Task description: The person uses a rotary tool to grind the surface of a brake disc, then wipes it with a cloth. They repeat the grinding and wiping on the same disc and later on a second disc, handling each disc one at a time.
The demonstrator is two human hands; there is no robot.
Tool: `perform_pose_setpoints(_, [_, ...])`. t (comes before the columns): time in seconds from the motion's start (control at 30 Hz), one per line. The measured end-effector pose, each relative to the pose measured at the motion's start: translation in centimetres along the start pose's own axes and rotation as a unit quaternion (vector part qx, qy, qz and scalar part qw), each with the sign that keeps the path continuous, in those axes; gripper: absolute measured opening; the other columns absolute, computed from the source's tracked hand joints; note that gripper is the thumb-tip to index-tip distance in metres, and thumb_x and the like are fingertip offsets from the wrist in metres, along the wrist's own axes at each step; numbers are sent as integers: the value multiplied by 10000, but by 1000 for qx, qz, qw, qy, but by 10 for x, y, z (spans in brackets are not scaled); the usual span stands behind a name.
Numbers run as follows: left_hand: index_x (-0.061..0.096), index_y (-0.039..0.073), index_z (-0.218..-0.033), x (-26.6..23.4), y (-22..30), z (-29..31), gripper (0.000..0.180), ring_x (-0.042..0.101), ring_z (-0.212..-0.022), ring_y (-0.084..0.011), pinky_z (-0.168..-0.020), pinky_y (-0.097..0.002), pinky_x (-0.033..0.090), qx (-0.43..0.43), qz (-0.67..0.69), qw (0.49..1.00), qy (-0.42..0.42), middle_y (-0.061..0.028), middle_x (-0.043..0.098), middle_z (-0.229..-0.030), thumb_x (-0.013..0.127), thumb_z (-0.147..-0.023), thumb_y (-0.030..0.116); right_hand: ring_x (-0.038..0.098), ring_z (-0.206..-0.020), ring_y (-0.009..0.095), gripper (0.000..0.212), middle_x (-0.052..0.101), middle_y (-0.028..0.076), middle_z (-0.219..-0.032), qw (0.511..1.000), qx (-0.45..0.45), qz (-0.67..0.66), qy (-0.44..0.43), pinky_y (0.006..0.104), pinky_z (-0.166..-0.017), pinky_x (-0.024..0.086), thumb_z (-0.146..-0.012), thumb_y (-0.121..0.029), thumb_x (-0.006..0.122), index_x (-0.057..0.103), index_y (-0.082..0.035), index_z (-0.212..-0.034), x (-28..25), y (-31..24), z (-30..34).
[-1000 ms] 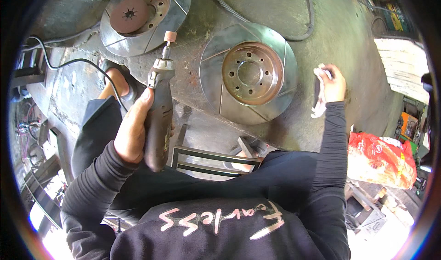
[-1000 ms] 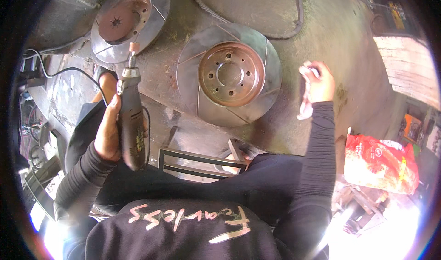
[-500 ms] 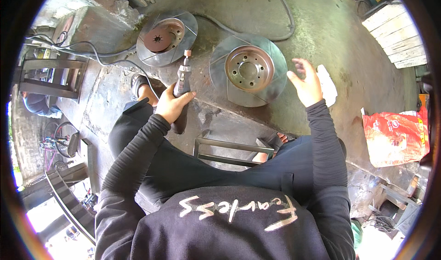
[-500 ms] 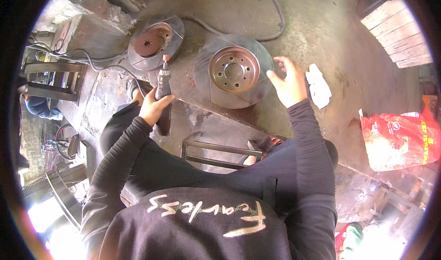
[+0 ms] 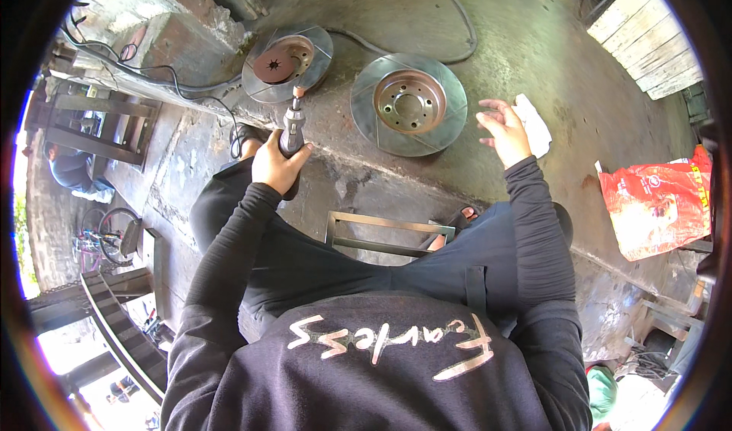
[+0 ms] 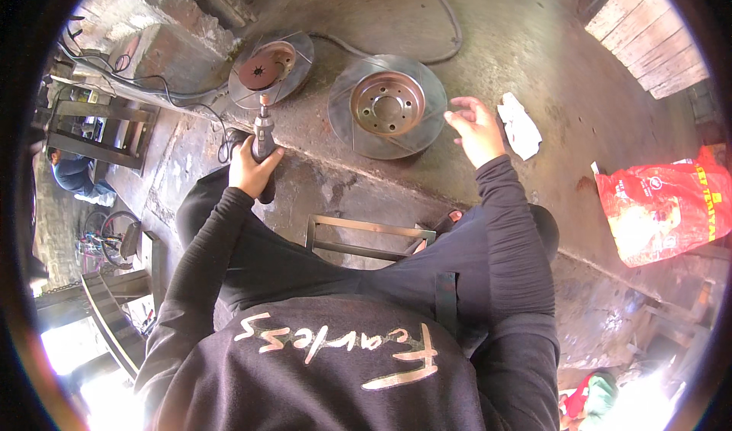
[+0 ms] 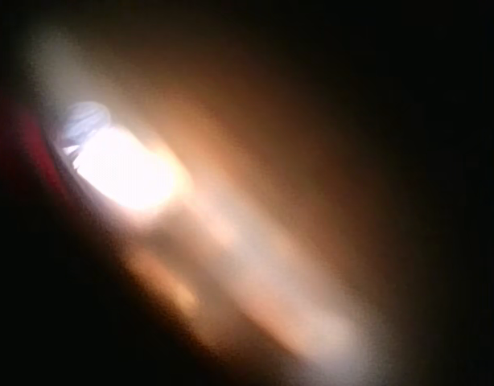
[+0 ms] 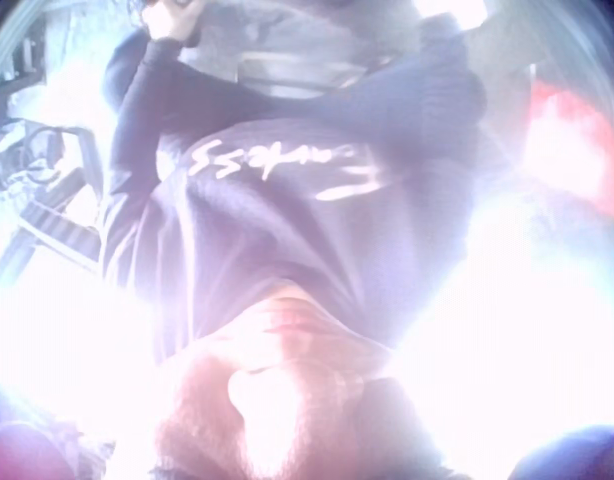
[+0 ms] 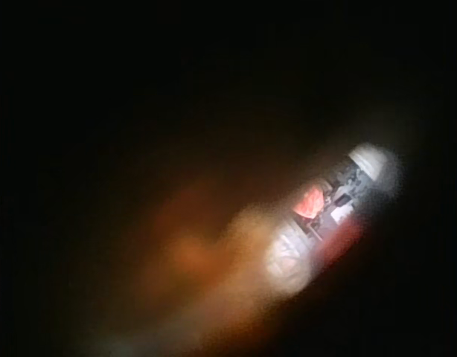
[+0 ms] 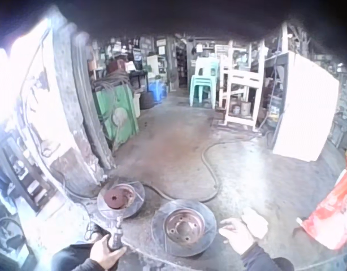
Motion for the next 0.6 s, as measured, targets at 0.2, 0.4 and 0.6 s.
perform_pose_setpoints(0.2, [589,-22,-964,13,17,26,388,559,-735,-127,-696,-288,472,-27,335,942,-11,-50,622,-821,763,-783,274,587,-933,129,396,606,48,-973,974,-88,-126,-165,276,-816,485,-925,-300,616,528,-55,-1222,83,-21,35])
perform_pose_setpoints(0.4, [581,-5,-1011,25,104,55,309,547,-742,-90,-684,-259,477,-59,521,847,-88,-18,603,-831,740,-832,191,392,-1272,219,753,429,159,-1328,884,-69,-347,-307,349,-1052,348,-905,-319,657,218,-49,-1453,163,-18,93])
perform_pose_setpoints(0.6, [548,-22,-1060,77,98,51,341,552,-882,-271,-762,-390,469,-18,358,931,-66,-187,582,-1013,645,-900,263,424,-1217,201,693,459,118,-1300,898,-28,-392,-198,335,-1059,316,-924,-327,631,259,-15,-1419,162,2,93])
Point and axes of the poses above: each hand's wrist, its own z-axis away from the middle knuckle, its own x-axis out of the palm, y = z × x, the point moved 2 cm from there along -z, towards the middle knuckle
